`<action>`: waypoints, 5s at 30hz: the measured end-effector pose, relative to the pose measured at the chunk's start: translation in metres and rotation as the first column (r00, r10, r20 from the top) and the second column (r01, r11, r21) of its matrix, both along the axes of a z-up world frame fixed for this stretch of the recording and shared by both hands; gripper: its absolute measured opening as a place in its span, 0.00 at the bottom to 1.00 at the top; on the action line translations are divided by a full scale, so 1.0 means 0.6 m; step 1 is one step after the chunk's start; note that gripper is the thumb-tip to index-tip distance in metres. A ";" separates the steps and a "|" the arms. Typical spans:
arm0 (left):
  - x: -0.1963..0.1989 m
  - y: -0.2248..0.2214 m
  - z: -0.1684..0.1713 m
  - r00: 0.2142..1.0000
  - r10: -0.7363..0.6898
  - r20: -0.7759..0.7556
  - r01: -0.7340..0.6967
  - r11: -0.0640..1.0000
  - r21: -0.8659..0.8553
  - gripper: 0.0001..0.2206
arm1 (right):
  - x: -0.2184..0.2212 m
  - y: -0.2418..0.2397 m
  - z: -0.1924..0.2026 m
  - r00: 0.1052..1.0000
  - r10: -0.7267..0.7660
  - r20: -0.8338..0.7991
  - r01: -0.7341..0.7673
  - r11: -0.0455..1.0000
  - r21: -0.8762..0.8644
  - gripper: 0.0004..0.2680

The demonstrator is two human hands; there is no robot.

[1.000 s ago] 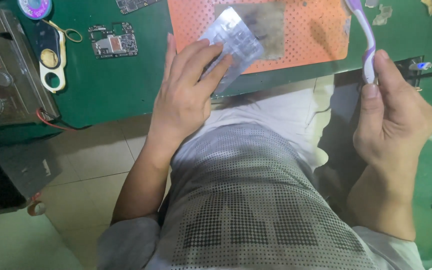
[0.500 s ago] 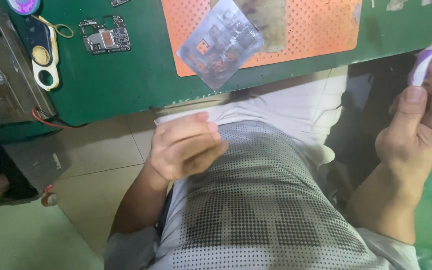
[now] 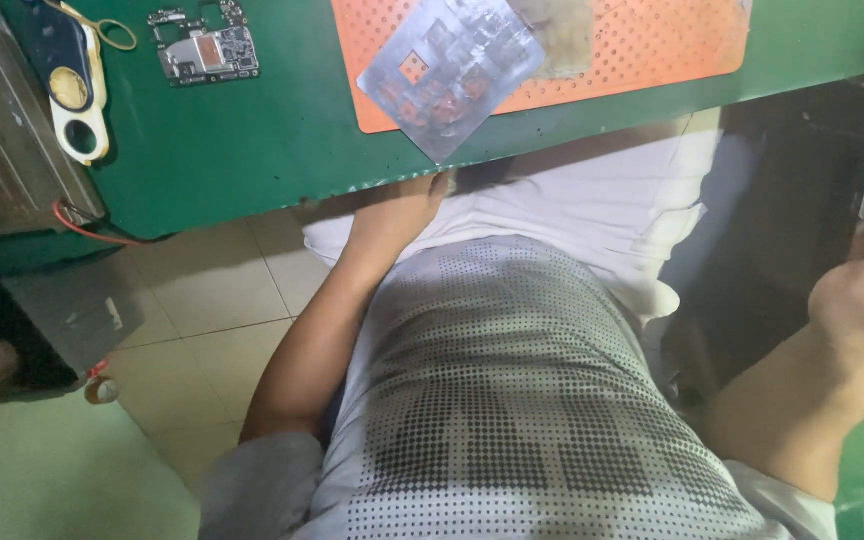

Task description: Cleaning a metal stencil with a brush and cloth, then applying heat with a heat gun while holding it with tweezers.

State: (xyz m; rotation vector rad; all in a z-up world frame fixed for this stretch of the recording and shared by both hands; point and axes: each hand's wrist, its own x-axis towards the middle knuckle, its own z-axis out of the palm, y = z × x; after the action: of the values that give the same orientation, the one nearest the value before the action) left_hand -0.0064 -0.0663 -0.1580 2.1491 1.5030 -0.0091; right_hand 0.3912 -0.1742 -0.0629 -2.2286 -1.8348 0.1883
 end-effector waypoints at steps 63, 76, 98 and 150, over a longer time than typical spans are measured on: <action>0.015 0.080 0.333 0.991 0.132 0.011 -0.122 0.878 0.462 0.33 | -0.250 0.152 0.115 0.949 0.288 -0.127 -0.296 0.954 -0.041 0.14; 0.039 0.089 0.317 0.797 0.153 0.584 -0.275 0.953 0.126 0.24 | -0.290 0.180 0.190 0.778 0.481 0.404 -0.415 0.876 -0.244 0.17; 0.005 0.106 0.312 0.727 -0.247 0.640 0.028 0.943 0.332 0.21 | -0.281 0.201 0.209 0.692 0.592 0.413 -0.410 0.793 -0.451 0.21; 0.026 0.100 0.277 0.831 -0.455 0.318 -0.036 0.528 0.848 0.07 | -0.283 0.205 0.228 0.825 0.511 0.239 -0.436 0.846 -0.306 0.20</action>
State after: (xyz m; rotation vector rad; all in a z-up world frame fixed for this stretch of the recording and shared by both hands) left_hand 0.0091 -0.0060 0.0081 2.6975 0.9403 1.3687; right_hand 0.2211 -0.0510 0.0739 -1.9749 -2.6652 0.1569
